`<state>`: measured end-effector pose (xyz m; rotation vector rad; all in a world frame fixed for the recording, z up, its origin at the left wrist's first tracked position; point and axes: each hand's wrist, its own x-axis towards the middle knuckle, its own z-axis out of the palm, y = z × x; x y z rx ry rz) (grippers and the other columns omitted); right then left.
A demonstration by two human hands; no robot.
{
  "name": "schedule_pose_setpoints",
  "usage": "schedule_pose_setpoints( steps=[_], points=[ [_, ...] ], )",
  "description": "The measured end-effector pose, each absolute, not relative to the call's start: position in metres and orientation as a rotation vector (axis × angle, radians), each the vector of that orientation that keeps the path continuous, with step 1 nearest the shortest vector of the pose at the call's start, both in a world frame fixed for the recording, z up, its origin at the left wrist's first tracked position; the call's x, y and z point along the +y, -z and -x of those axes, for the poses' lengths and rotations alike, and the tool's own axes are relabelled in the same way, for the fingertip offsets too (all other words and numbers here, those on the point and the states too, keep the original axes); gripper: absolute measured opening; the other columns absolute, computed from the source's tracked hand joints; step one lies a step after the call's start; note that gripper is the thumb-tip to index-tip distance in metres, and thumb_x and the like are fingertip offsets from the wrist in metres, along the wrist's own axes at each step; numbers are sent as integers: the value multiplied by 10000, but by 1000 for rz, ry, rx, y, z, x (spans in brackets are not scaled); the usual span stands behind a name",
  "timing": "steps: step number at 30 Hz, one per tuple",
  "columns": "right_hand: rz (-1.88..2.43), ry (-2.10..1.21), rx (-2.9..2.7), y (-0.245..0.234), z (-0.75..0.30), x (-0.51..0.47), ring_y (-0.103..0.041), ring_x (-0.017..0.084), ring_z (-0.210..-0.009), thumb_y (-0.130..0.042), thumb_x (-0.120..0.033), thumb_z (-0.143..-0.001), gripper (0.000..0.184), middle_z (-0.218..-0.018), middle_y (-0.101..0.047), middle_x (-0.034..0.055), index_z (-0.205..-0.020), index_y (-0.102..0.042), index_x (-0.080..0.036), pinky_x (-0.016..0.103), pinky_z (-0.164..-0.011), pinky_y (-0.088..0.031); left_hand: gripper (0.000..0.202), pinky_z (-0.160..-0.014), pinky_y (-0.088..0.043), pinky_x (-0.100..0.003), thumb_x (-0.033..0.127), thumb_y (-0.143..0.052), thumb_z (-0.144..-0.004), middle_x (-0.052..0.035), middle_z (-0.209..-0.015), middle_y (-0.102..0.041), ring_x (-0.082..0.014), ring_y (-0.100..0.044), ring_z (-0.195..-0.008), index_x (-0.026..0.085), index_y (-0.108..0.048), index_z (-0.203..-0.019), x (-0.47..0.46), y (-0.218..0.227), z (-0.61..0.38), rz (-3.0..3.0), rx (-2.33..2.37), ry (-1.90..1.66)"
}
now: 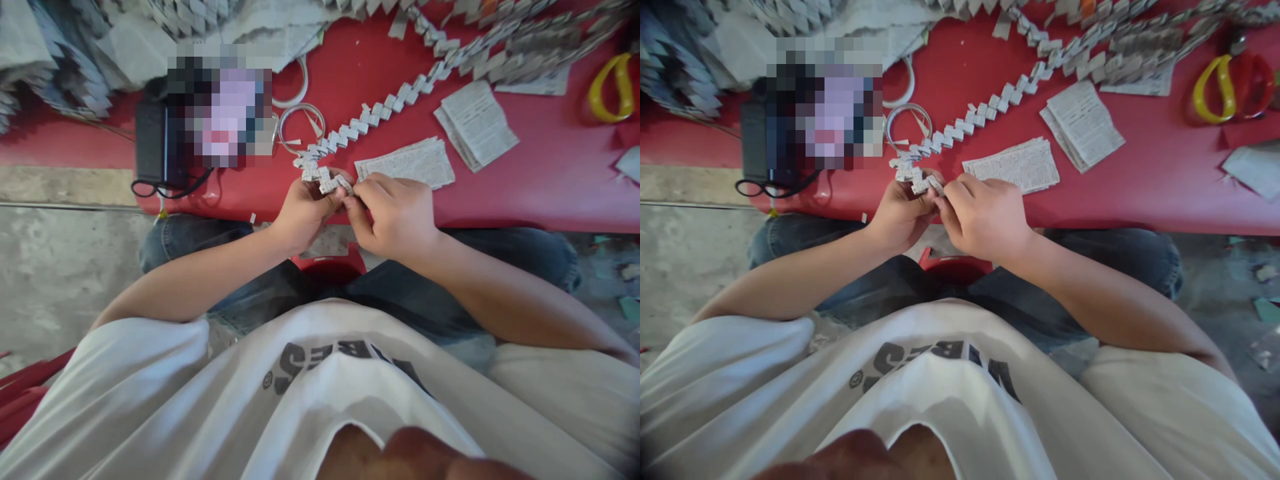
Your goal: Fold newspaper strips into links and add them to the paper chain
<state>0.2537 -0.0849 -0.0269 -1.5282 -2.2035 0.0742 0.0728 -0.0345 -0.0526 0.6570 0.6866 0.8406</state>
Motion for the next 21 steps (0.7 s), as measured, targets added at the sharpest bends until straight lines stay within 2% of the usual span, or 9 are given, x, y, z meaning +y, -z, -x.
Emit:
schedule_pose_setpoints(
  steps=[4, 7, 9, 12, 17, 19, 21],
  points=[
    [1424, -188, -2121, 31, -257, -81, -535, 197, -645, -475, -356, -1145, 332, -778, -668, 48, -862, -599, -234, 394, -636, -327, 415, -852, -649, -250, 419, -1089, -711, 27, -854, -753, -105, -724, -809, 227, -818, -959, -33, 53, -73, -660, 699, -769],
    [1409, -284, -1942, 34, -259, -77, -498, 192, -631, -544, -302, -1068, 250, -711, -603, 13, -824, -560, -255, 385, -631, -336, 483, -874, -657, -291, 437, -1064, -744, 4, -986, -799, -147, -774, -896, 264, -823, -1126, -33, 54, -68, -675, 670, -687],
    [1458, -359, -1855, 33, -261, -76, -463, 191, -610, -549, -289, -1040, 247, -675, -551, 3, -795, -529, -270, 390, -636, -332, 513, -843, -654, -304, 527, -986, -838, -21, -1092, -817, -164, -792, -925, 287, -801, -1252, -33, 56, -64, -728, 660, -666],
    [1510, -464, -1756, 29, -262, -75, -407, 178, -565, -555, -282, -1026, 286, -621, -475, -12, -748, -489, -278, 398, -631, -311, 519, -831, -672, -346, 686, -738, -1015, -73, -1235, -824, -203, -828, -995, 278, -764, -1335, -29, 61, -59, -843, 710, -680],
    [1514, -712, -1530, 29, -255, -77, -390, 148, -546, -586, -273, -1020, 360, -576, -427, -34, -674, -488, -264, 380, -597, -283, 551, -991, -694, -398, 733, -500, -1116, -95, -1391, -806, -244, -818, -1264, 268, -731, -1299, -14, 60, -53, -973, 812, -735],
    [1508, -877, -1390, 33, -252, -78, -411, 139, -539, -576, -252, -1013, 386, -561, -432, -34, -637, -487, -259, 365, -572, -282, 547, -1046, -683, -414, 728, -465, -1128, -88, -1385, -806, -244, -801, -1316, 263, -719, -1264, -9, 56, -52, -977, 850, -752],
    [1470, -1021, -1264, 36, -248, -78, -432, 129, -529, -565, -217, -992, 387, -549, -454, -36, -612, -499, -253, 340, -546, -285, 522, -1065, -672, -426, 726, -493, -1117, -77, -1301, -819, -244, -802, -1303, 260, -705, -1222, -4, 53, -52, -972, 896, -782]
  ],
)
